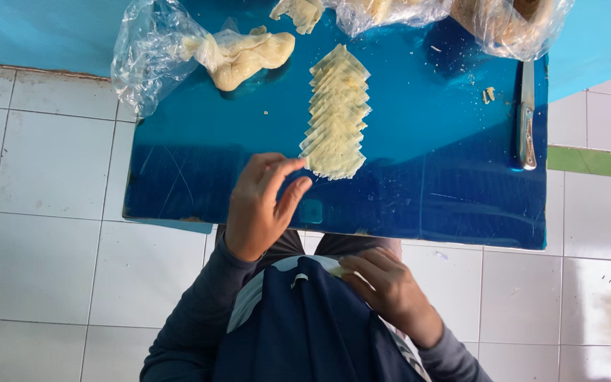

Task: The person sits on the floor with a blue board on their lap, tearing thin dough sheets into squares and stacking them in an overlapping zigzag pattern. They then place brown filling onto a dough square with a spoon and fold the dough around the filling to form a filled pastry parcel.

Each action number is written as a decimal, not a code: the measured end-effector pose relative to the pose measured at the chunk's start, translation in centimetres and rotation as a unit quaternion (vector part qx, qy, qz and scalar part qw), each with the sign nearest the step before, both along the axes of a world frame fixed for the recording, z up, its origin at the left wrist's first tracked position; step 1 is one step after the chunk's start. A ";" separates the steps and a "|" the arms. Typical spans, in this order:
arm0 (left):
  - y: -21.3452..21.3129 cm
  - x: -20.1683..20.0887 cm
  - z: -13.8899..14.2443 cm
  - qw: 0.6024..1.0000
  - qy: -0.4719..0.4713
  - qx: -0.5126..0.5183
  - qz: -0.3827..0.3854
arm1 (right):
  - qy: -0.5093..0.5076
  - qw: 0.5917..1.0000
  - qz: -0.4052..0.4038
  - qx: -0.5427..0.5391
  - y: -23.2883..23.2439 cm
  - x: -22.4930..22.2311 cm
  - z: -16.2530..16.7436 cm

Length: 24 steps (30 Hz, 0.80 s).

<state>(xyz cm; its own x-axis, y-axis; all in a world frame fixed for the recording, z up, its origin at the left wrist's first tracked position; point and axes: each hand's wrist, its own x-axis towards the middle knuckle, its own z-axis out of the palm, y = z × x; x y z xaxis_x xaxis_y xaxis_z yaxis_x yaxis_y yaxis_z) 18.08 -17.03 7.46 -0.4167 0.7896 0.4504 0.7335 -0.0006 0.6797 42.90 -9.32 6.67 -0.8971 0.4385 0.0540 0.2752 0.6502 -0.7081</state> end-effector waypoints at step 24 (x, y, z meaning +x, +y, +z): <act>0.9 -0.1 -2.3 0.982 0.155 -0.067 0.079 | 0.039 0.993 0.113 0.005 3.2 0.8 5.4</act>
